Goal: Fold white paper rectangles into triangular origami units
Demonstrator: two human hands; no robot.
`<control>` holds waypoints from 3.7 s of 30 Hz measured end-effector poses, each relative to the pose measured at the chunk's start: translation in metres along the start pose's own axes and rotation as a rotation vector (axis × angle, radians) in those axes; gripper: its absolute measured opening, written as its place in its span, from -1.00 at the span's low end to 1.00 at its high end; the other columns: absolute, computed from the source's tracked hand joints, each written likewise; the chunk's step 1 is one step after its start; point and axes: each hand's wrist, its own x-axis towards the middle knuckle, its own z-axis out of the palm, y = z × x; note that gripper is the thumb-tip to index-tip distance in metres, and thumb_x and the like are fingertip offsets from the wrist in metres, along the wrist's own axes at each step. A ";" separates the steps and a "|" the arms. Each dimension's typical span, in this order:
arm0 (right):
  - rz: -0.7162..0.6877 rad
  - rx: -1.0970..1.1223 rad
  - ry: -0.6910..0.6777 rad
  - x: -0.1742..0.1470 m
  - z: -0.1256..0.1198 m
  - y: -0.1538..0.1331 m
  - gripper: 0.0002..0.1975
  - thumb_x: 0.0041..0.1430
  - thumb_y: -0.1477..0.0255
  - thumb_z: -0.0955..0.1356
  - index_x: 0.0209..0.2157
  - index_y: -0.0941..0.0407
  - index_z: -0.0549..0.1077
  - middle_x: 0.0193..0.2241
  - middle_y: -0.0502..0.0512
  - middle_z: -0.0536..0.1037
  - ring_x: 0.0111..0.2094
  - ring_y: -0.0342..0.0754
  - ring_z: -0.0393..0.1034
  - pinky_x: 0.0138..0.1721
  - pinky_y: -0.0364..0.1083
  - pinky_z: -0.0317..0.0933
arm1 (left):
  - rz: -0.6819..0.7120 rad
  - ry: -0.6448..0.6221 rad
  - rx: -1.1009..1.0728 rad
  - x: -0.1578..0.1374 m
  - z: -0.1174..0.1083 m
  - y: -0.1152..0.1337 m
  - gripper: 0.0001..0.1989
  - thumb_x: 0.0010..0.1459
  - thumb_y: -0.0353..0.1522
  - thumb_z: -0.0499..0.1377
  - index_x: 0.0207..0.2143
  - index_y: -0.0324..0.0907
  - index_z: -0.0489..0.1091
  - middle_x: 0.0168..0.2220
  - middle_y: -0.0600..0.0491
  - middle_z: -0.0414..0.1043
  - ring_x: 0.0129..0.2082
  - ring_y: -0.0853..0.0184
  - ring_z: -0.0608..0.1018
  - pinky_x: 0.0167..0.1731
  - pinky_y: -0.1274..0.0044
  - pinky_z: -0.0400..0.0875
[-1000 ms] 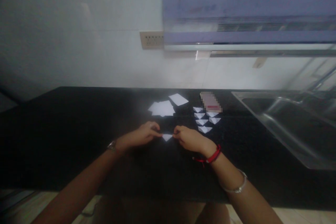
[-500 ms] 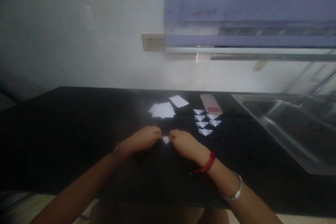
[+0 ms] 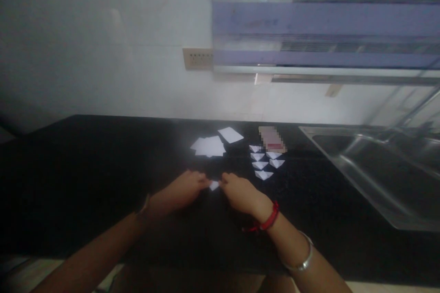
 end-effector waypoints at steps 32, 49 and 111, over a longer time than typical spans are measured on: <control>-0.057 0.226 0.008 0.004 -0.001 0.012 -0.71 0.08 0.59 0.13 -0.26 0.18 0.40 -0.30 0.13 0.37 -0.28 -0.12 0.28 -0.21 -0.15 0.13 | 0.063 0.000 -0.057 -0.001 -0.002 -0.006 -0.63 0.08 -0.51 -0.08 -0.07 -0.02 0.21 -0.23 0.02 0.26 -0.30 0.33 0.35 -0.36 0.52 0.24; -0.014 0.281 0.013 0.001 -0.005 0.012 -0.77 0.08 0.56 0.13 -0.40 0.20 0.39 -0.35 0.13 0.39 -0.34 -0.13 0.31 -0.28 -0.17 0.16 | 0.001 -0.007 -0.099 -0.007 0.009 -0.005 -0.53 -0.02 -0.52 -0.02 -0.03 -0.01 0.12 -0.06 -0.02 0.20 -0.08 0.12 0.24 -0.11 0.00 -0.10; 0.192 1.057 0.397 0.025 0.028 0.008 -0.70 -0.02 0.38 0.30 -0.21 0.19 0.39 -0.47 0.06 0.49 -0.49 -0.15 0.38 -0.44 -0.16 0.28 | -0.250 0.439 -1.310 0.017 0.014 -0.004 -0.80 -0.07 -0.35 0.17 -0.37 -0.26 0.27 -0.38 0.02 0.41 -0.36 0.35 0.49 -0.31 0.49 0.38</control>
